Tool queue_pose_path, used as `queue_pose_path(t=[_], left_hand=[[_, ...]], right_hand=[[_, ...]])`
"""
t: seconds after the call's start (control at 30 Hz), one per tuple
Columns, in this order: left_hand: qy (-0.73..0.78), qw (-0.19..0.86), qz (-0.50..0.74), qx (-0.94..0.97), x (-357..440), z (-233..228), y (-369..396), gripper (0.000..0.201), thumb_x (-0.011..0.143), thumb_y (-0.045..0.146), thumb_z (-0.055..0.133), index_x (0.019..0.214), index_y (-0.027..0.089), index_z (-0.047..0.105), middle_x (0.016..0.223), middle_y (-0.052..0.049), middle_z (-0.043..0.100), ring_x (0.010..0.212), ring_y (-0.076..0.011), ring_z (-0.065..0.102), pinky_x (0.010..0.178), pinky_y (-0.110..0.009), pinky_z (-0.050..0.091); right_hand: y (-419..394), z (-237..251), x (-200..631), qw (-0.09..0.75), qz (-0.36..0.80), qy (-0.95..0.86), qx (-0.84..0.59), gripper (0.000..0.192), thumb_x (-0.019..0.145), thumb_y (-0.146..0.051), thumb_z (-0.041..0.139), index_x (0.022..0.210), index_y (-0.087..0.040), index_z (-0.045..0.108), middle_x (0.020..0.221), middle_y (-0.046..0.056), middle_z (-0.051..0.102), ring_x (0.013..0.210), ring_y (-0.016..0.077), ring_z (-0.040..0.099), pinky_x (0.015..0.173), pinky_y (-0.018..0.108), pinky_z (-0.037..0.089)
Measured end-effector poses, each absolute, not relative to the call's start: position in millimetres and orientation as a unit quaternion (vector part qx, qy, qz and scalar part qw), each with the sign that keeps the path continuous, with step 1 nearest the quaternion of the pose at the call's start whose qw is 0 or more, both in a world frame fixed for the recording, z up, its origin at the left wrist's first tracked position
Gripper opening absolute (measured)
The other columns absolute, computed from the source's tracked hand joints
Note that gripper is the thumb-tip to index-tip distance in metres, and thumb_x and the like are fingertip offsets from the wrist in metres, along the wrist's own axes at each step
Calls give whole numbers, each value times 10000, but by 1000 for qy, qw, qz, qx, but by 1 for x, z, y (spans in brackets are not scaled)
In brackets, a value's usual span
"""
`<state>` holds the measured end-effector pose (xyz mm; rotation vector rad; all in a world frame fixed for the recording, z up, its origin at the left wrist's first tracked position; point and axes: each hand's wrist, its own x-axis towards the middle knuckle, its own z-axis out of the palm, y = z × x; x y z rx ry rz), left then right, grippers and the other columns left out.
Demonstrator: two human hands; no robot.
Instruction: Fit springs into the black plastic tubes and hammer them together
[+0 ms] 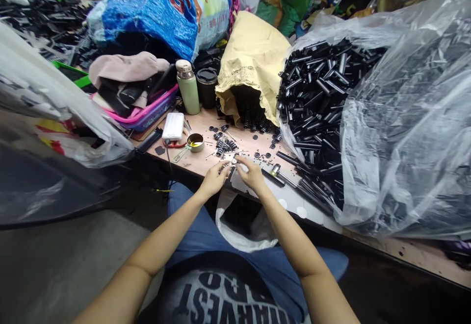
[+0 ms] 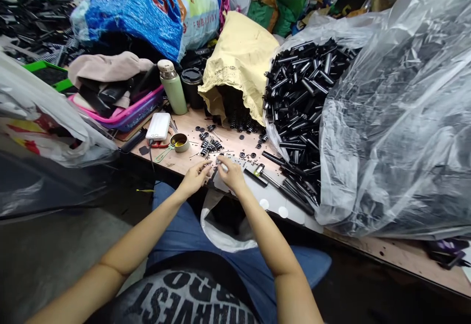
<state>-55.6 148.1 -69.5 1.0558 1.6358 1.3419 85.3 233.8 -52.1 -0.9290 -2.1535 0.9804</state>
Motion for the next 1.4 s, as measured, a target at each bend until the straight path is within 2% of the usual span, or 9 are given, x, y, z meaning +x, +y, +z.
queue_pose_path(t=[0.2, 0.33, 0.53, 0.8, 0.97, 1.07, 1.17, 1.3, 1.4], left_hand=[[626, 393, 541, 401, -66, -70, 150, 343, 869, 469, 529, 1014, 161, 573, 738, 8, 612, 402, -59, 480, 423, -190, 404], [642, 330, 512, 466, -57, -62, 152, 304, 874, 422, 548, 998, 164, 650, 771, -27, 670, 608, -130, 624, 579, -223, 490], [649, 291, 470, 523, -43, -56, 152, 394, 893, 392, 532, 1200, 174, 646, 1230, -87, 642, 1167, -235, 583, 1024, -349, 432], [659, 265, 445, 545, -43, -60, 148, 421, 892, 393, 531, 1229, 160, 630, 1247, -93, 627, 1185, -240, 573, 1046, -361, 423], [651, 268, 478, 525, -44, -65, 152, 398, 894, 376, 534, 1229, 178, 618, 1174, -102, 667, 1108, -237, 615, 987, -360, 463], [624, 323, 527, 477, -41, -68, 159, 396, 908, 404, 509, 1225, 179, 585, 921, -68, 694, 707, -156, 668, 699, -277, 543], [596, 377, 559, 437, -37, -71, 165, 379, 910, 431, 492, 1185, 178, 555, 791, -10, 618, 455, -71, 530, 476, -203, 461], [609, 370, 537, 452, -35, -67, 169, 356, 900, 426, 507, 1150, 181, 574, 765, 2, 609, 464, -72, 520, 490, -202, 455], [624, 346, 495, 497, -34, -61, 170, 372, 898, 403, 514, 1173, 175, 616, 868, -50, 682, 707, -151, 645, 698, -263, 521]], right_hand=[[263, -53, 74, 247, 451, -737, -438, 89, 696, -94, 651, 672, -179, 646, 961, 124, 699, 1122, 284, 561, 1069, 445, 346], [261, -59, 77, 277, 531, -667, -443, 57, 727, -240, 656, 724, -190, 628, 850, 66, 691, 922, 217, 639, 912, 382, 487], [254, -58, 87, 289, 679, -527, -421, 296, 661, -465, 699, 714, -187, 610, 706, 18, 674, 631, 121, 637, 674, 277, 569], [240, -51, 90, 314, 727, -472, -388, 310, 550, -428, 816, 691, -183, 688, 674, -7, 680, 622, 106, 621, 731, 281, 556], [238, -43, 98, 287, 583, -675, -349, 252, 749, -413, 701, 913, -225, 734, 940, 36, 737, 866, 189, 660, 852, 337, 513], [257, -40, 103, 234, 346, -793, -443, 258, 889, -339, 543, 1076, -231, 684, 1107, 76, 699, 1054, 234, 607, 944, 393, 455], [285, -40, 105, 168, 184, -812, -528, 206, 851, -182, 558, 1006, -164, 692, 1044, 152, 698, 1106, 298, 569, 962, 446, 416], [299, -40, 104, 163, 194, -819, -514, 157, 768, -137, 631, 913, -151, 688, 979, 134, 704, 982, 267, 626, 900, 400, 456], [287, -38, 101, 210, 269, -808, -481, 162, 764, -240, 659, 915, -184, 675, 901, 54, 715, 840, 188, 655, 797, 311, 504]])
